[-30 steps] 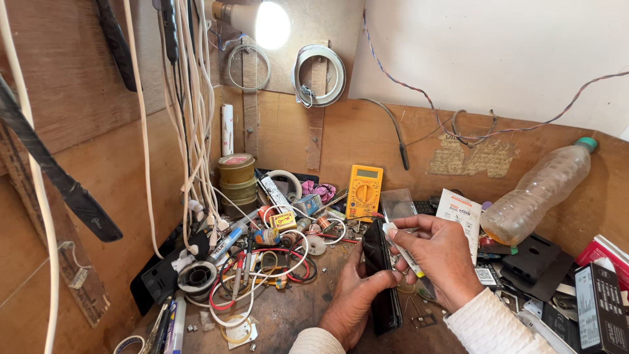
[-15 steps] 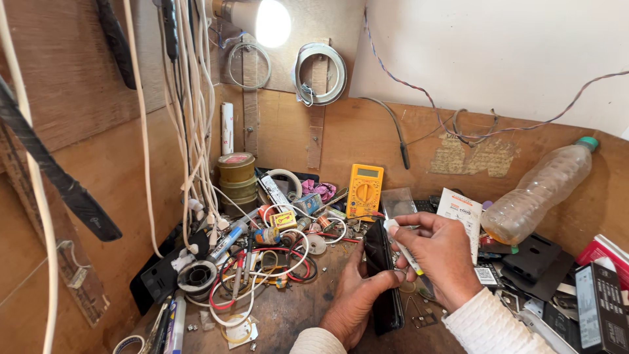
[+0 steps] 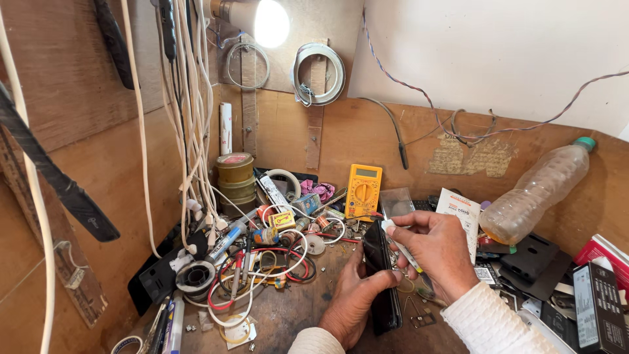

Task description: The person disassembles a small electronic device on a cluttered workbench, using a prying tool to separate the back cover and then a screwdriver to remove screws. They lift out the battery and continue to pry and adjust internal components.

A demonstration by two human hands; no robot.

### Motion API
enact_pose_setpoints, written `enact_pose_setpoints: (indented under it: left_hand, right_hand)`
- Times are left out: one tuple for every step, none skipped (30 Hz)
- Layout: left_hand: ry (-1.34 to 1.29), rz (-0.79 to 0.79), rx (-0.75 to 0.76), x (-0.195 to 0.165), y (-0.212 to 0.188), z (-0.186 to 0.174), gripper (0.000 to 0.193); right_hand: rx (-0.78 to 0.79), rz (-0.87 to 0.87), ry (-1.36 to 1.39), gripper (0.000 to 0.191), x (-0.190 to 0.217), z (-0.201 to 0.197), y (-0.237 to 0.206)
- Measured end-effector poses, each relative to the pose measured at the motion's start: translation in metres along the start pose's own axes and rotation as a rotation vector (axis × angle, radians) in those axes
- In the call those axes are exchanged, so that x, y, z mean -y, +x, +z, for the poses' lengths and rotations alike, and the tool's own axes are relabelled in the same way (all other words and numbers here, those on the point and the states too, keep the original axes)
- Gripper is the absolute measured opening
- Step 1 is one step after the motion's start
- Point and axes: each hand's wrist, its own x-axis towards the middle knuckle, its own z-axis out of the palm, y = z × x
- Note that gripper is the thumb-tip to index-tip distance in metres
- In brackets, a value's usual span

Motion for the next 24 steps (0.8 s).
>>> enact_pose_setpoints:
  left_hand:
    - [-0.004,0.004,0.007,0.001,0.0,0.0,0.055]
    - [-0.008,0.01,0.015,0.001,0.0,-0.001,0.055]
    - [-0.01,0.016,0.023,0.002,0.001,-0.001,0.055]
    - [-0.021,0.014,0.035,0.002,0.001,-0.002,0.056]
    - [-0.032,0.012,0.046,0.002,0.0,-0.002,0.056]
    - [-0.042,0.012,0.057,0.001,-0.001,-0.002,0.056]
    - [-0.034,0.007,0.05,0.001,-0.001,-0.002,0.057]
    - [-0.025,0.004,0.045,0.0,-0.001,-0.002,0.059]
    - [-0.016,0.001,0.04,-0.001,-0.001,-0.001,0.06]
    - [-0.009,-0.007,0.035,-0.001,-0.002,-0.001,0.061]
    - [-0.001,-0.014,0.032,-0.002,-0.001,-0.001,0.062]
    - [0.006,-0.021,0.026,-0.002,-0.001,-0.001,0.062]
    - [0.002,-0.027,0.026,-0.002,-0.001,-0.001,0.062]
    - [-0.002,-0.033,0.026,-0.002,-0.002,-0.001,0.062]
    - [-0.006,-0.04,0.028,-0.002,-0.001,-0.001,0.062]
    - [0.006,-0.027,0.032,-0.002,-0.001,-0.002,0.062]
    - [0.018,-0.013,0.037,-0.002,-0.001,-0.002,0.062]
    - [0.029,0.0,0.039,-0.001,-0.001,-0.003,0.061]
    - [0.028,-0.006,0.031,0.001,-0.001,-0.003,0.062]
    - [0.029,-0.011,0.023,0.001,0.0,-0.004,0.062]
    - [0.029,-0.016,0.013,0.002,0.0,-0.004,0.062]
    - [0.038,-0.014,0.01,0.003,0.0,-0.005,0.061]
    - [0.045,-0.012,0.009,0.004,0.001,-0.005,0.061]
    - [0.051,-0.009,0.009,0.004,0.001,-0.005,0.06]
  right_hand:
    - [0.008,0.018,0.015,0.023,0.0,0.0,0.0]
    - [0.015,0.034,0.03,0.022,-0.001,0.0,0.001]
    - [0.022,0.05,0.046,0.022,-0.002,-0.001,0.003]
    - [0.028,0.087,0.082,0.023,-0.002,-0.002,0.005]
    - [0.036,0.124,0.117,0.024,-0.003,-0.004,0.008]
    - [0.044,0.161,0.153,0.025,-0.004,-0.005,0.012]
    - [0.065,0.225,0.188,0.027,-0.006,-0.007,0.015]
    - [0.086,0.287,0.224,0.028,-0.007,-0.01,0.019]
    - [0.107,0.348,0.26,0.03,-0.008,-0.013,0.023]
    - [0.13,0.356,0.278,0.031,-0.009,-0.016,0.024]
    - [0.152,0.36,0.298,0.033,-0.01,-0.017,0.026]
    - [0.176,0.366,0.317,0.034,-0.011,-0.018,0.027]
    - [0.164,0.335,0.28,0.033,-0.011,-0.018,0.027]
    - [0.151,0.304,0.243,0.032,-0.01,-0.017,0.026]
    - [0.137,0.274,0.206,0.03,-0.009,-0.016,0.026]
    - [0.136,0.198,0.156,0.028,-0.007,-0.014,0.024]
    - [0.134,0.122,0.106,0.027,-0.004,-0.012,0.021]
    - [0.134,0.048,0.055,0.025,-0.001,-0.009,0.018]
    - [0.121,0.005,-0.035,0.023,0.002,-0.008,0.016]
    - [0.109,-0.041,-0.123,0.021,0.006,-0.006,0.014]
    - [0.097,-0.086,-0.212,0.019,0.009,-0.003,0.012]
    - [0.093,-0.134,-0.272,0.019,0.011,0.0,0.01]
    - [0.087,-0.183,-0.333,0.018,0.013,0.001,0.009]
    - [0.08,-0.232,-0.395,0.018,0.014,0.002,0.008]
